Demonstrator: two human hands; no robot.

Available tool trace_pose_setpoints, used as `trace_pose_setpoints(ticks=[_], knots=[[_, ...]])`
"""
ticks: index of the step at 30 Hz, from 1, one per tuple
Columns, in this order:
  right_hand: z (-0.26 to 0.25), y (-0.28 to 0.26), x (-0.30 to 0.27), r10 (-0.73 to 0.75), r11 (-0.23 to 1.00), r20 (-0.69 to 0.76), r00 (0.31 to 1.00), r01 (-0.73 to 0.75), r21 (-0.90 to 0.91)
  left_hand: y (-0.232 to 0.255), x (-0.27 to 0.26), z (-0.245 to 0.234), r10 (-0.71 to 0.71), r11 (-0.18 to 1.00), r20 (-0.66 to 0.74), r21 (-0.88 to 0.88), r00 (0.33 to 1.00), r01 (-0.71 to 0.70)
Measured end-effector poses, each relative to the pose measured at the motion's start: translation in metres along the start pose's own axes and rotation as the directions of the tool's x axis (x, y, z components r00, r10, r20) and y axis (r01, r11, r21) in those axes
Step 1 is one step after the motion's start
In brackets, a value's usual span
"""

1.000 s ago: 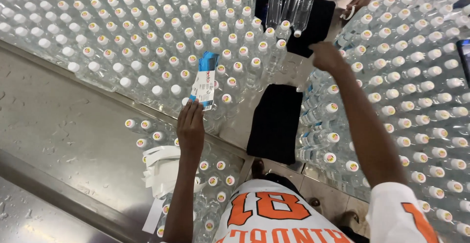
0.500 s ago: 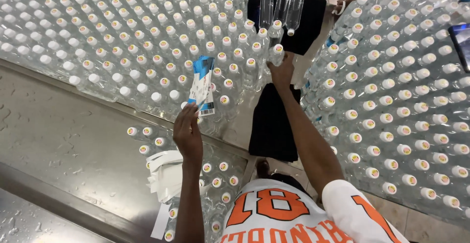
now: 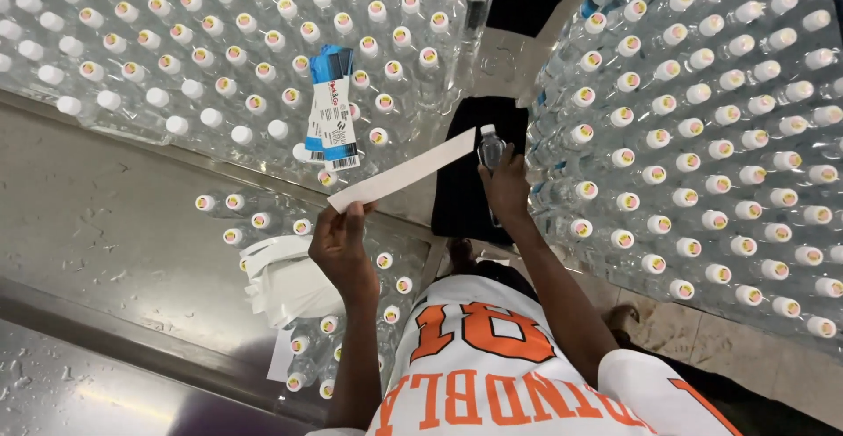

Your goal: The person repeatedly picks up a clear plastic water bottle, peels a white label from a roll, and wraps it around the bottle's body. After applying the label, the person places the bottle into a large stack of identical bottles on the right side of the frame. This process is repeated multiple times throughout the video.

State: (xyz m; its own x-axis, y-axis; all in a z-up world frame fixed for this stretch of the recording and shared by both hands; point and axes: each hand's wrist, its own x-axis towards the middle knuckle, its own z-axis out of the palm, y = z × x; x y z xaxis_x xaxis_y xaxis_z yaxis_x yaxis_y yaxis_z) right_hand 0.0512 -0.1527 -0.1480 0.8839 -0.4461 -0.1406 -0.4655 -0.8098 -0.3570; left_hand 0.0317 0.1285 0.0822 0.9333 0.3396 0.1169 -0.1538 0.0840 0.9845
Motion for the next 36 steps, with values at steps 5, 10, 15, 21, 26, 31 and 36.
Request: trace_pose_setpoints(ticks=[5,10,15,21,26,31,36], knots=[[-0.002,0.012,-0.013,0.004,0.988,0.073,0.997,-0.015,0.153,-0.001,-0.004,-0.003,-0.074,0.997,0.005,-0.019,0.997,0.074],[-0.027,-0.016,-0.046,-0.084,0.931,0.294,0.952,-0.03,0.364,0.0,0.001,-0.004,-0.088,0.995,0.021,-0.036,0.996,0.089],[0.005,-0.042,-0.045,-0.082,0.909,0.308,0.948,-0.055,0.413,-0.007,-0.003,0.002,-0.1,0.991,0.03,-0.085,0.995,0.102],[-0.046,-0.027,-0.056,0.013,0.949,0.157,0.988,-0.062,0.311,0.002,-0.016,0.004,-0.169,0.982,0.059,-0.08,0.984,0.174],[-0.046,-0.023,-0.069,-0.097,0.985,-0.105,0.99,0.111,0.135,-0.004,-0.022,0.01,-0.262,0.958,0.101,-0.093,0.96,0.271],[-0.034,-0.011,-0.061,-0.034,0.948,-0.206,0.978,0.097,0.303,0.001,-0.019,0.018,-0.265,0.953,0.134,-0.114,0.955,0.28],[0.007,0.008,-0.06,0.085,0.962,-0.025,0.996,-0.075,0.263,0.0,-0.022,0.018,-0.264,0.952,0.167,-0.111,0.95,0.284]])
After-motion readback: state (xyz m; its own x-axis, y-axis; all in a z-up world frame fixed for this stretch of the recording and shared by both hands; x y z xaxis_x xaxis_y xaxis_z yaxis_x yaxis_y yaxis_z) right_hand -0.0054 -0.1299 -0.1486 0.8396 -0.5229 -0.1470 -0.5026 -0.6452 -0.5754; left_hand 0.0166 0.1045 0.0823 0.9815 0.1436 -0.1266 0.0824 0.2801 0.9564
